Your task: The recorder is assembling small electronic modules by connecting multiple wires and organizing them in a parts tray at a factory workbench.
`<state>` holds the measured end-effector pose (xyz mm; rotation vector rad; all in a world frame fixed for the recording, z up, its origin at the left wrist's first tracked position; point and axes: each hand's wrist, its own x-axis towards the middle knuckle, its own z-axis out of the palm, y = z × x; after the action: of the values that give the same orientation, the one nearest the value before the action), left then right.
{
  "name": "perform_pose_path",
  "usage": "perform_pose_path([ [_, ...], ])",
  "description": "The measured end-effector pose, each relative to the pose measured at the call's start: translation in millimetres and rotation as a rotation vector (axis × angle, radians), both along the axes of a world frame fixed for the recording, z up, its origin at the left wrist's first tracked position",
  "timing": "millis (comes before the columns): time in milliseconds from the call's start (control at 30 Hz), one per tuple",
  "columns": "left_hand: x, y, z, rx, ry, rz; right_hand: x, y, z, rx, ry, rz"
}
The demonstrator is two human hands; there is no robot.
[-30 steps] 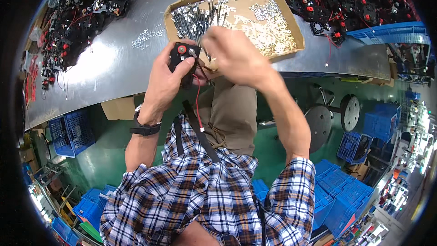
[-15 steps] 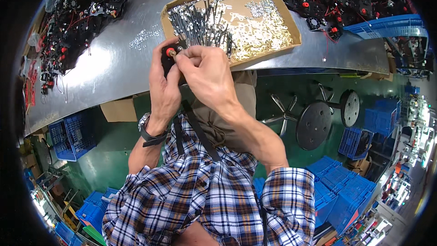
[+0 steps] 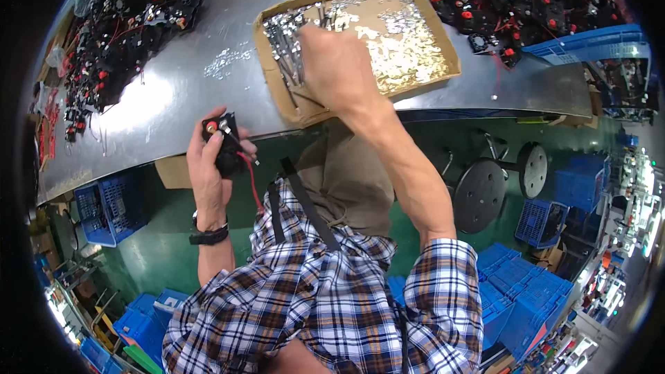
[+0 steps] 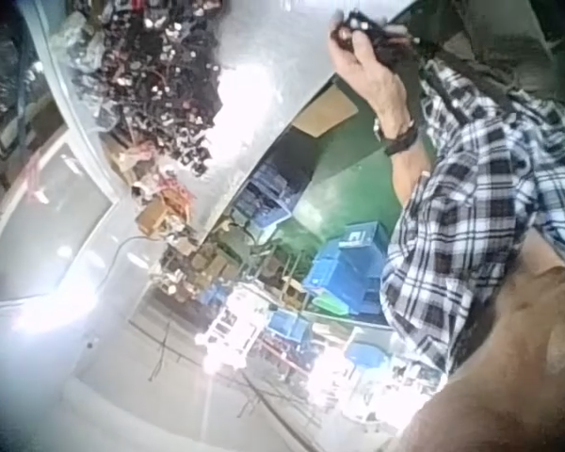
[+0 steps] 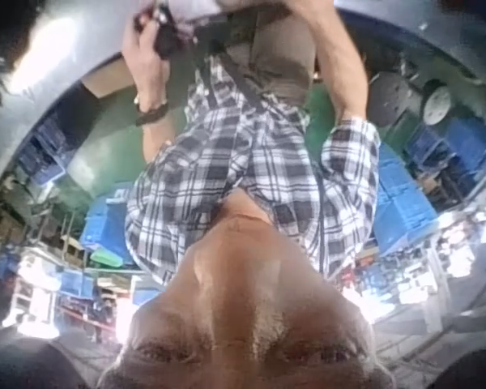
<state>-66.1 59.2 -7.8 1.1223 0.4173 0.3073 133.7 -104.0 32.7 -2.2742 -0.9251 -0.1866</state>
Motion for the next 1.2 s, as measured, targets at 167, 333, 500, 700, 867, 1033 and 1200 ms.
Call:
perform_pose_path([
  [167, 10.4, -2.0, 10.2, 0.013, 0.002, -0.117, 91.5, -63.9, -20.7, -0.275, -0.057, -0.262],
  [333, 48.4, -27.2, 25.8, 0.038, 0.018, -0.356, 138.0, -80.7, -38.2, -0.349, -0.086, -0.225],
  [500, 93.6, -48.7, 26.5, 0.129, -0.013, -0.455, 146.8, -48.4, -43.8, -0.349, -0.052, -0.157],
  [700, 92.9, -46.0, 23.3, 0.169, 0.040, -0.450, 142.4, -27.7, -39.7, -0.542, -0.185, -0.046],
  [867, 95.1, -48.4, 29.6, 0.107, 0.083, -0.452, 157.8, -18.6, -37.5, -0.634, -0.239, 0.025],
  [1033, 95.4, -46.4, 27.9, 0.139, 0.058, -0.479, 153.4, -25.5, -46.7, -0.576, -0.323, -0.059],
  [1200, 92.0, -42.1, 25.8, 0.142, 0.055, -0.449, 39.9, -32.9, 5.9, 0.044, 0.215, 0.339],
])
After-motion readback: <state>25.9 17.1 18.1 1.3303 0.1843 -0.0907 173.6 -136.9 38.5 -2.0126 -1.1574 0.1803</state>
